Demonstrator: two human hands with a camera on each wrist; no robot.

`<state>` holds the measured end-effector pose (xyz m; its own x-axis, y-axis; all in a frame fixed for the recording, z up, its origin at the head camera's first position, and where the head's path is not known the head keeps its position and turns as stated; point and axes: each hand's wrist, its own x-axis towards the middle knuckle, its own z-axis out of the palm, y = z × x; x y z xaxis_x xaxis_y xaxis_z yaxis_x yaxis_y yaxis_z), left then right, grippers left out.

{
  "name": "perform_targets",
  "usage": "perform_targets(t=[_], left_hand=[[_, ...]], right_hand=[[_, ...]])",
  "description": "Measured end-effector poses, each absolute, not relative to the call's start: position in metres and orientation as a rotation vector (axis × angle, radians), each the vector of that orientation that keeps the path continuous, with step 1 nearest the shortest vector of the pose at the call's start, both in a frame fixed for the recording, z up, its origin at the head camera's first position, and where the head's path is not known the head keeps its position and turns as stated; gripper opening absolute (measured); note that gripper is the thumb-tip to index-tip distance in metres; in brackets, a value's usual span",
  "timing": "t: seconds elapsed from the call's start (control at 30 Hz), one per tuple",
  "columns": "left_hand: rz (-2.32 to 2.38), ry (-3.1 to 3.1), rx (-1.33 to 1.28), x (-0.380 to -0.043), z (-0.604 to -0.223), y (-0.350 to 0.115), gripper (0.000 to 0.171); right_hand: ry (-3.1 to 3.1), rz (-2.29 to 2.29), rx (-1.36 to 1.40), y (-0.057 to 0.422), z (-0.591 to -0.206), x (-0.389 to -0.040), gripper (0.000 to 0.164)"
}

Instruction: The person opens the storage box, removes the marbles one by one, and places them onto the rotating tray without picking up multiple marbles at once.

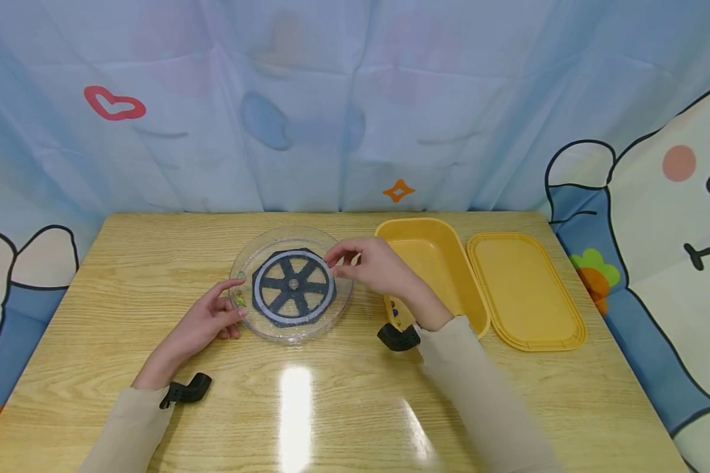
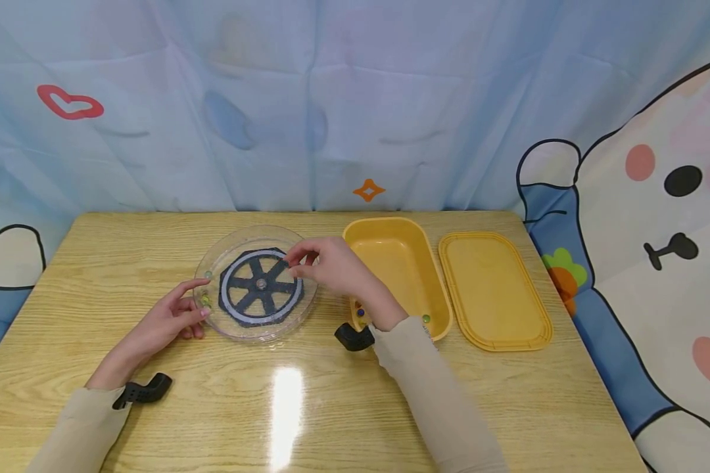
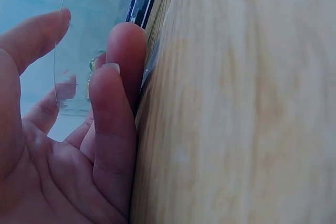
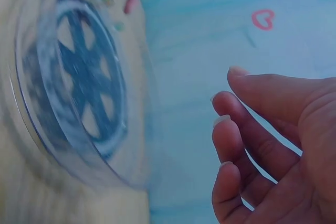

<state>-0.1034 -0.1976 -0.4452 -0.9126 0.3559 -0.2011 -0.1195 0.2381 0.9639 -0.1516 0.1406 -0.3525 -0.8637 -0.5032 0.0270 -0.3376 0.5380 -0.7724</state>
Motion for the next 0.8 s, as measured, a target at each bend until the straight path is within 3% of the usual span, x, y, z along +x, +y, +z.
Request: perform_targets(t=[0.37, 0.8], left_hand=[[1.706, 2.152, 0.219, -0.106, -0.448, -0.199, 0.063], [1.714, 2.149, 0.222, -0.106, -0.449, -0.199, 0.062]], right_hand=[[2.568, -1.338, -0.616, 0.208, -0.347, -0.169, 0.014], [2.336, -1.151, -0.459, 0.257, -0.38, -0.188, 0.019]])
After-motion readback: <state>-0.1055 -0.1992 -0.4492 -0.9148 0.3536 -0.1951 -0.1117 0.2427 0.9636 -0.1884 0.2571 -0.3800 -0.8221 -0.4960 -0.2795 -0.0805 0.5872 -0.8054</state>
